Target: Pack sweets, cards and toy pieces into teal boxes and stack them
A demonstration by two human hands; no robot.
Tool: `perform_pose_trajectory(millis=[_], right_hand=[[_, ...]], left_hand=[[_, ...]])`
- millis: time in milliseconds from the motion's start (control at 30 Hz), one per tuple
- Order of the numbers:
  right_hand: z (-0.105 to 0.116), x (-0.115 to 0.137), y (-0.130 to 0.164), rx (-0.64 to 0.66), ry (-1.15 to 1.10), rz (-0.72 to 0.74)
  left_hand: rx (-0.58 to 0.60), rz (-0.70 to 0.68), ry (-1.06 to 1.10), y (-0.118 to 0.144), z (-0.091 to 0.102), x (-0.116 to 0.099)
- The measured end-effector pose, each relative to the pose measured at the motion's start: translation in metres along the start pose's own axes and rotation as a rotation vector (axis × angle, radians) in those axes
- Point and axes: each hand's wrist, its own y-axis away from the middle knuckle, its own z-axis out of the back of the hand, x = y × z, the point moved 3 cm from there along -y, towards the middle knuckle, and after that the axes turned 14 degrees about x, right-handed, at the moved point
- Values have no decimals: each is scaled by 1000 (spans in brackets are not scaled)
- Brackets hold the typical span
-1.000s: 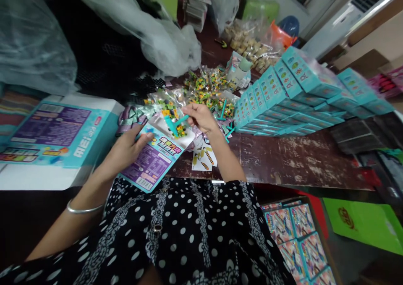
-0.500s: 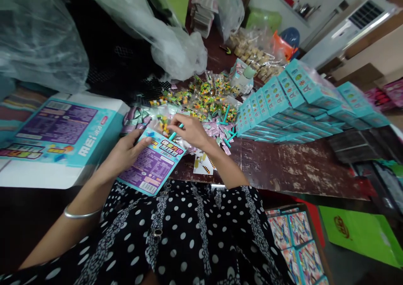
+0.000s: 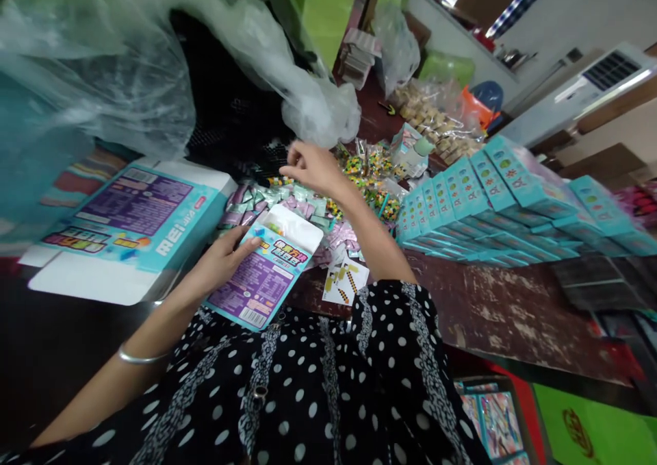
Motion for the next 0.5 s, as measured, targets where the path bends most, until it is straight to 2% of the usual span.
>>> perform_pose_trajectory(millis=[33,133,200,267,400,500], right_hand=[[-7,6,-16,-42,73,-25],[-39,26,-54,51,285,-19],[-48,31,-66,51,325,-39],[-41,24,-67,-65,270,-58],[-6,-8,-51,-334,64,-42],[1,-27,-38,-362,7,-99]], left_hand=[[4,12,-2,1,1,1],[5,41,-21,6,6,2],[-11,47,-31,10,11,2],[-32,52,-29,14,15,3],[-56,68,-8,16,19,6],[-57,60,-10,12,16,8]])
